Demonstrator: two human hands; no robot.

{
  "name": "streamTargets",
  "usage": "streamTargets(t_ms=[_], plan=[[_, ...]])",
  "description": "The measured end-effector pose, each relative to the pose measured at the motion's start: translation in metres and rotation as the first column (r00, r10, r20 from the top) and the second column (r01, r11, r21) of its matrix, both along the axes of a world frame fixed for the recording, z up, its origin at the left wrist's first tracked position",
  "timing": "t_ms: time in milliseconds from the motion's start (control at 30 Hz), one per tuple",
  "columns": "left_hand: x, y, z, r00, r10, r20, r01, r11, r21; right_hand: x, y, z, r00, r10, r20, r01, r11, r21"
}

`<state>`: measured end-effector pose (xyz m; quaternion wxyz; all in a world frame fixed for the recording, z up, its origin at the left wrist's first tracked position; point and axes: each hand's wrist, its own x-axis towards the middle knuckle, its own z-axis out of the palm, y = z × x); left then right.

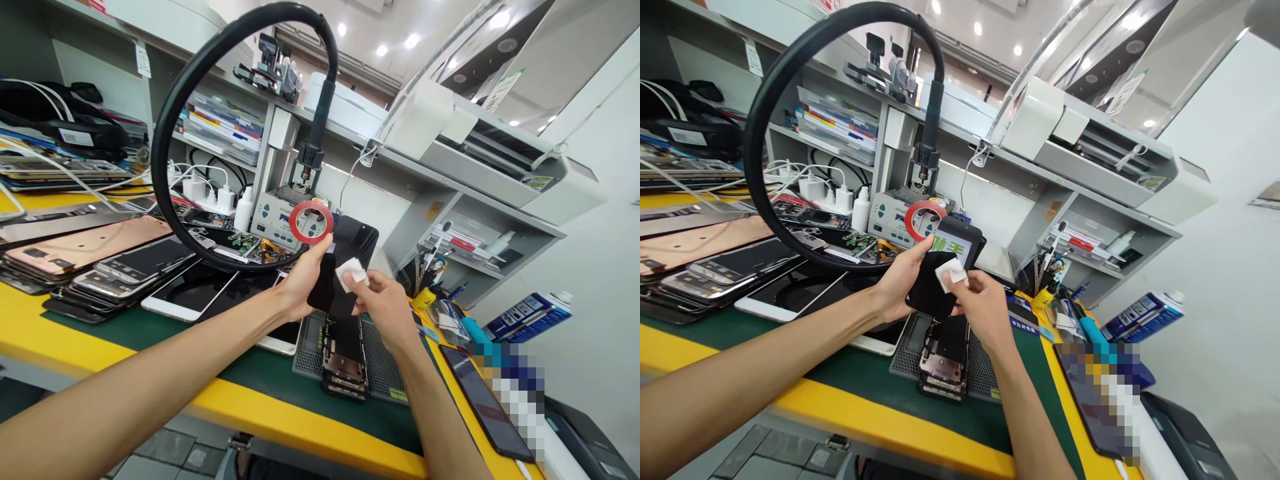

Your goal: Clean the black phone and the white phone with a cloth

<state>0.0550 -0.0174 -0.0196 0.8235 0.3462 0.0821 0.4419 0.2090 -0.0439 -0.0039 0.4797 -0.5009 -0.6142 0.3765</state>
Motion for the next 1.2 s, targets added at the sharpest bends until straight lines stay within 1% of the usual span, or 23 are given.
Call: streamTargets(t_ms=[100, 133, 200, 267, 333, 433, 567, 633, 700, 800, 867, 967, 1067, 1200], plan=[[0.002, -0.002, -0.002, 0.995, -0.082, -0.060, 0.082, 0.997, -0.008, 0.003, 0.003, 0.003, 0.993, -0.071, -0.099, 0.074, 0.997, 0.024], [0.002, -0.002, -0.002, 0.993, -0.095, -0.063, 0.095, 0.995, -0.011, 0.004, 0.004, 0.003, 0.990, -0.077, -0.121, 0.081, 0.996, 0.029], [0.003, -0.002, -0.003, 0.994, -0.085, -0.066, 0.083, 0.996, -0.023, 0.008, 0.006, 0.004, 0.988, -0.071, -0.141, 0.075, 0.997, 0.028], [0.002, -0.001, -0.004, 0.995, -0.050, -0.084, 0.047, 0.998, -0.035, 0.011, 0.007, 0.004, 0.994, -0.034, -0.108, 0.034, 0.999, -0.006], [0.002, 0.000, -0.003, 0.996, -0.009, -0.087, 0.006, 0.999, -0.034, 0.014, 0.007, 0.003, 0.999, 0.027, -0.031, -0.029, 0.997, -0.066], [0.001, 0.002, -0.003, 0.999, 0.018, -0.043, -0.019, 0.999, -0.027, 0.016, 0.005, 0.001, 0.991, 0.107, 0.080, -0.097, 0.988, -0.124], [0.001, 0.005, -0.003, 0.996, 0.091, -0.015, -0.091, 0.995, -0.045, 0.015, 0.001, -0.002, 0.970, 0.202, 0.134, -0.186, 0.975, -0.118], [0.001, 0.007, -0.003, 0.995, 0.095, -0.023, -0.096, 0.994, -0.059, 0.014, 0.000, -0.003, 0.967, 0.217, 0.130, -0.207, 0.974, -0.088], [0.001, 0.007, -0.004, 0.997, 0.081, -0.017, -0.082, 0.995, -0.060, 0.013, 0.001, -0.004, 0.979, 0.180, 0.099, -0.178, 0.984, -0.031], [0.001, 0.007, -0.006, 0.998, 0.066, -0.019, -0.067, 0.997, -0.036, 0.012, 0.003, -0.004, 0.995, 0.093, 0.025, -0.094, 0.993, 0.069], [0.002, 0.006, -0.007, 0.998, 0.044, -0.039, -0.045, 0.999, -0.023, 0.011, 0.005, -0.004, 0.998, 0.066, -0.010, -0.064, 0.993, 0.097], [0.003, 0.005, -0.008, 0.997, 0.004, -0.072, -0.007, 0.999, -0.036, 0.011, 0.008, -0.006, 0.995, 0.047, -0.085, -0.041, 0.997, 0.069], [0.003, 0.005, -0.008, 0.996, -0.005, -0.088, -0.001, 0.998, -0.069, 0.009, 0.009, -0.007, 0.982, 0.027, -0.186, -0.023, 0.999, 0.024], [0.003, 0.005, -0.007, 0.996, 0.021, -0.084, -0.029, 0.995, -0.095, 0.008, 0.006, -0.003, 0.973, 0.083, -0.216, -0.094, 0.995, -0.044]])
